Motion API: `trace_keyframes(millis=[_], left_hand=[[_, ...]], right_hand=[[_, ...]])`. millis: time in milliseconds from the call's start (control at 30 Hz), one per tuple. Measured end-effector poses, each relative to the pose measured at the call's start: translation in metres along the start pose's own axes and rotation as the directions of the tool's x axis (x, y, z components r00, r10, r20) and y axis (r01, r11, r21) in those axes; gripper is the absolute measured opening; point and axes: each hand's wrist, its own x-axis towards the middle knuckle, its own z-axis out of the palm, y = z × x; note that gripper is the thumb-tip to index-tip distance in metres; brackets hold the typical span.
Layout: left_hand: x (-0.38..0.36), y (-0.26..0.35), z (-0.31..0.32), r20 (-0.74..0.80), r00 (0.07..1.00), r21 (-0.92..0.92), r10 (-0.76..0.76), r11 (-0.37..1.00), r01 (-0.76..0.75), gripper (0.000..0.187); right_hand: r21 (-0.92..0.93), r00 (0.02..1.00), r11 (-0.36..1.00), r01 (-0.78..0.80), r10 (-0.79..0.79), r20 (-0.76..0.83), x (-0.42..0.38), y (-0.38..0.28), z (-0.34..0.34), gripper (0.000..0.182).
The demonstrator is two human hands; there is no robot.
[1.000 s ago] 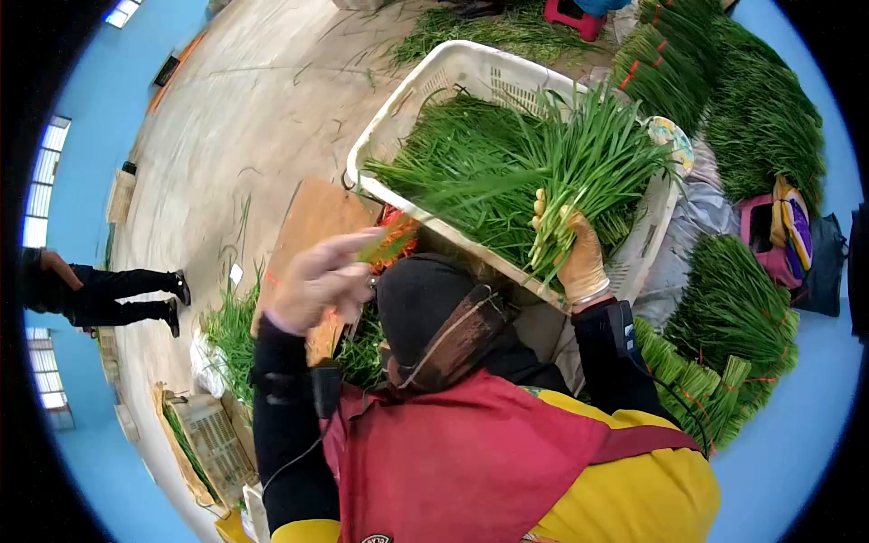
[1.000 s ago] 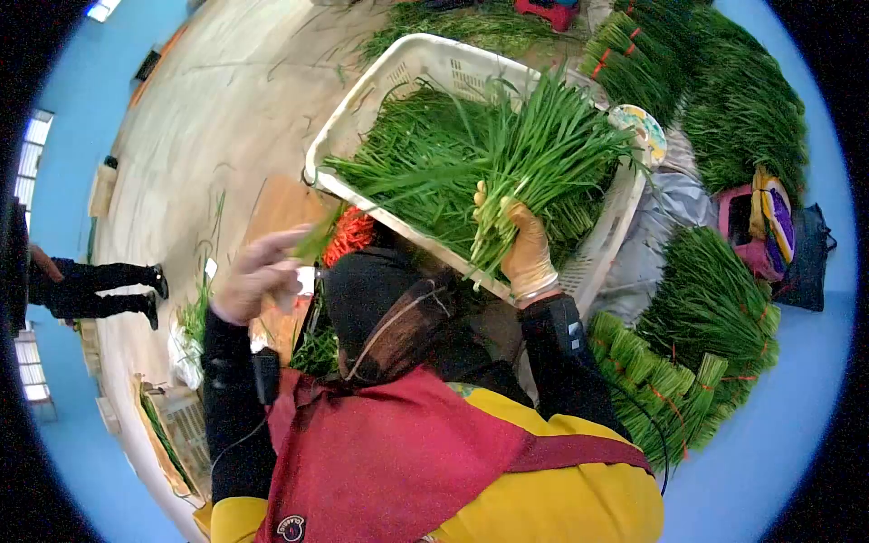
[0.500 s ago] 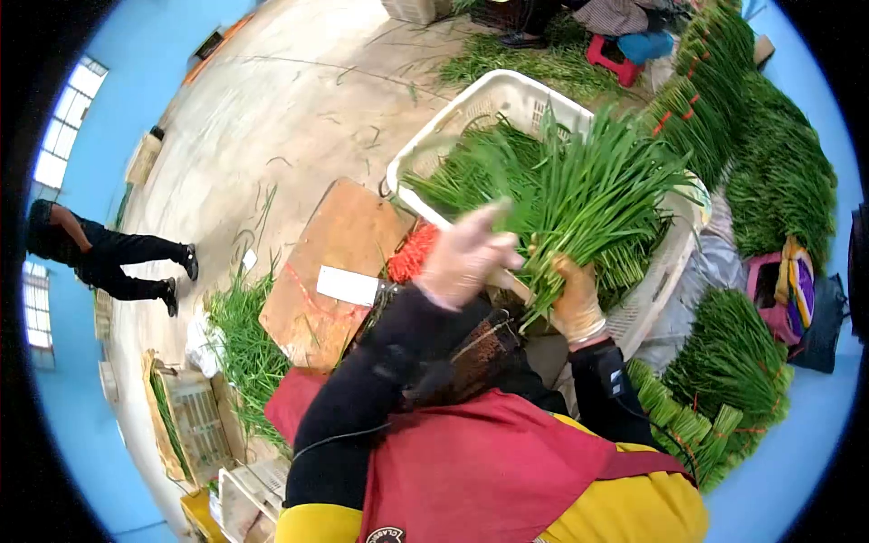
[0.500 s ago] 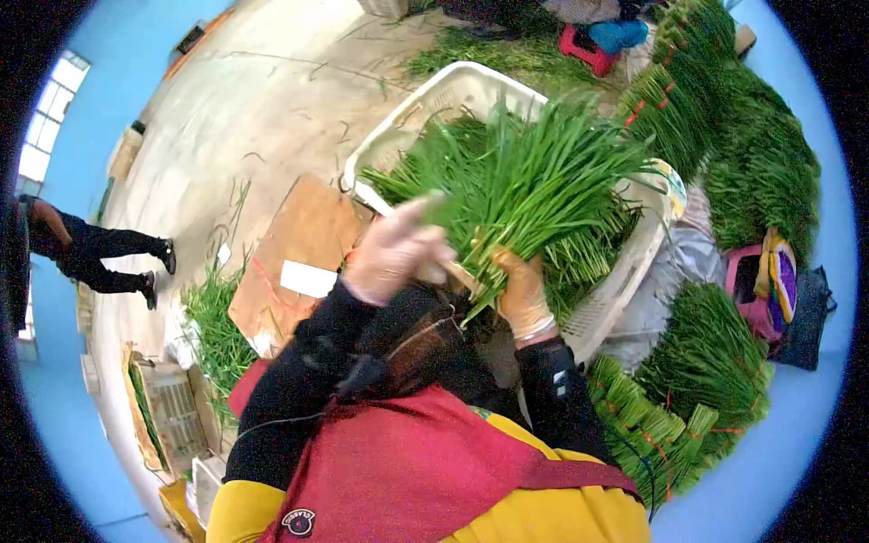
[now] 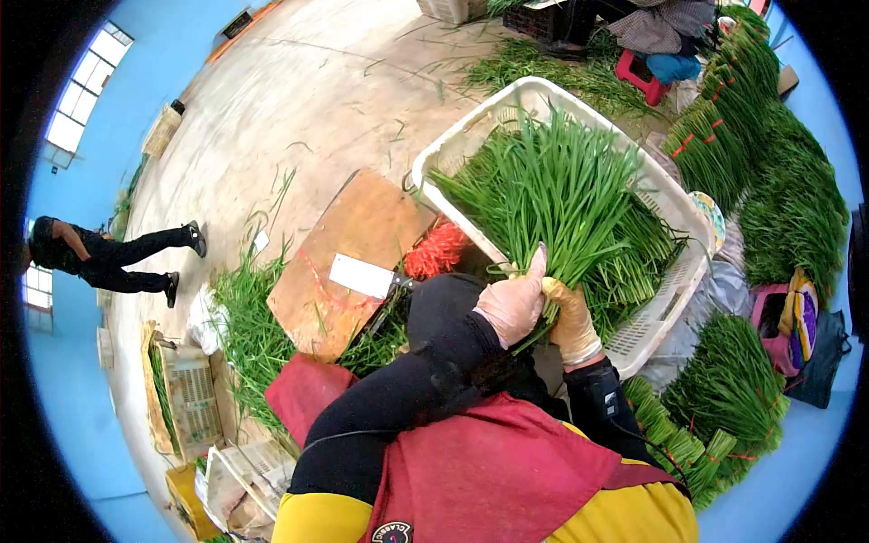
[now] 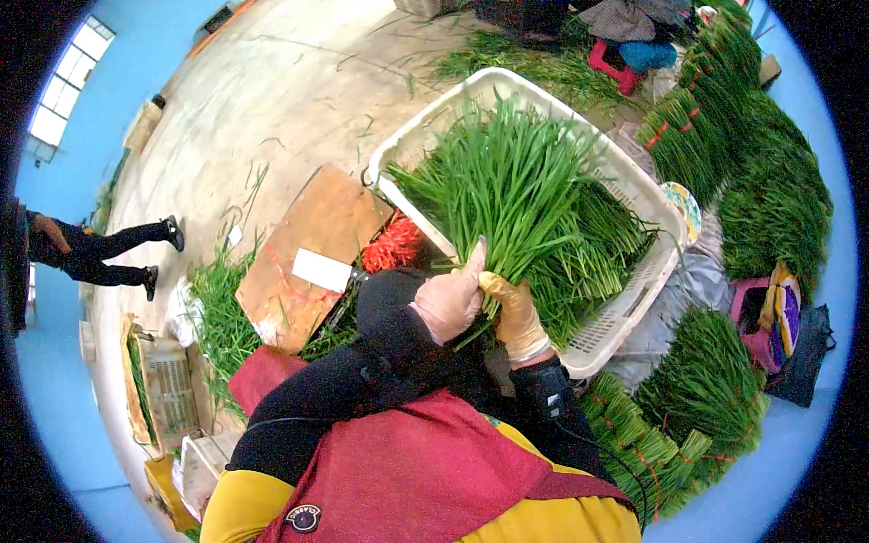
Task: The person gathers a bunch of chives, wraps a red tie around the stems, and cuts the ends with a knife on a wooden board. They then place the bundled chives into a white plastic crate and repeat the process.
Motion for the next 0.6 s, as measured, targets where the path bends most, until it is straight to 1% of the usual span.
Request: trace_keyframes(millis=[33, 100, 133, 167, 233, 267, 333, 367, 400, 433, 467, 500, 533, 567, 600], left_hand=[[0.0, 0.002, -0.004, -0.004, 1.0, -0.002, -0.001, 1.0, 0.001, 0.075], [-0.002, 0.005, -0.009, 0.108, 0.994, 0.076, 0.033, 0.996, -0.042, 0.074], [-0.003, 0.006, -0.016, 0.164, 0.985, 0.049, 0.051, 0.997, -0.06, 0.077], [-0.004, 0.004, -0.019, 0.16, 0.986, 0.046, 0.051, 0.997, -0.059, 0.077], [-0.008, 0.004, -0.025, 0.18, 0.975, 0.075, 0.13, 0.987, -0.145, 0.078], [-0.008, 0.005, -0.032, 0.178, 0.975, 0.074, 0.131, 0.987, -0.146, 0.078], [-0.008, 0.006, -0.05, 0.23, 0.961, 0.067, 0.152, 0.983, -0.171, 0.076], [-0.011, -0.007, -0.048, 0.03, 0.963, -0.055, 0.269, 0.962, -0.267, 0.06], [-0.015, -0.012, -0.051, -0.054, 0.975, -0.255, 0.217, 0.941, -0.223, 0.051], [-0.017, -0.014, -0.057, -0.128, 0.98, -0.446, 0.15, 0.874, -0.191, 0.042], [-0.016, -0.024, -0.054, -0.205, 0.975, -0.63, 0.08, 0.751, -0.194, 0.031], [-0.015, -0.035, -0.057, -0.096, 0.994, -0.747, 0.042, 0.658, -0.1, 0.031], [-0.013, -0.045, -0.058, -0.022, 1.0, -0.732, 0.017, 0.681, -0.027, 0.033], [-0.01, -0.057, -0.057, 0.048, 0.999, -0.711, -0.015, 0.702, 0.045, 0.035], [-0.007, -0.067, -0.057, 0.074, 0.995, -0.667, 0.068, 0.745, -0.001, 0.053]], right_hand=[[0.02, 0.999, 0.998, -0.052, 0.052, -0.005, 0.0, -0.002, 0.001, 0.05], [0.056, 0.987, 0.986, -0.157, 0.158, -0.015, -0.003, -0.005, 0.002, 0.048], [0.071, 0.988, 0.985, -0.155, 0.156, -0.015, -0.005, -0.003, 0.001, 0.05], [0.067, 0.987, 0.985, -0.156, 0.157, -0.012, -0.004, -0.002, 0.001, 0.05], [0.097, 0.97, 0.965, -0.244, 0.242, 0.035, -0.005, 0.0, 0.001, 0.049], [0.027, 0.987, 0.988, -0.149, 0.147, 0.057, -0.009, -0.002, 0.001, 0.044], [-0.007, 0.988, 0.989, -0.15, 0.15, 0.041, -0.013, -0.009, 0.004, 0.042], [-0.036, 0.988, 0.987, -0.154, 0.155, 0.024, -0.015, -0.014, 0.006, 0.04], [0.015, 0.983, 0.984, -0.179, 0.178, 0.051, -0.015, -0.019, 0.01, 0.038], [0.073, 0.981, 0.983, -0.17, 0.162, 0.11, -0.015, -0.026, 0.016, 0.041], [0.004, 0.983, 0.991, -0.132, 0.131, 0.129, -0.016, -0.034, 0.019, 0.042], [-0.065, 0.983, 0.994, -0.091, 0.1, 0.153, -0.017, -0.04, 0.022, 0.044], [-0.115, 0.974, 0.985, -0.128, 0.147, 0.174, -0.012, -0.038, 0.014, 0.049], [-0.123, 0.971, 0.985, -0.12, 0.142, 0.194, -0.009, -0.041, 0.014, 0.049], [-0.205, 0.962, 0.979, 0.011, 0.046, 0.268, -0.005, -0.042, 0.016, 0.052]])
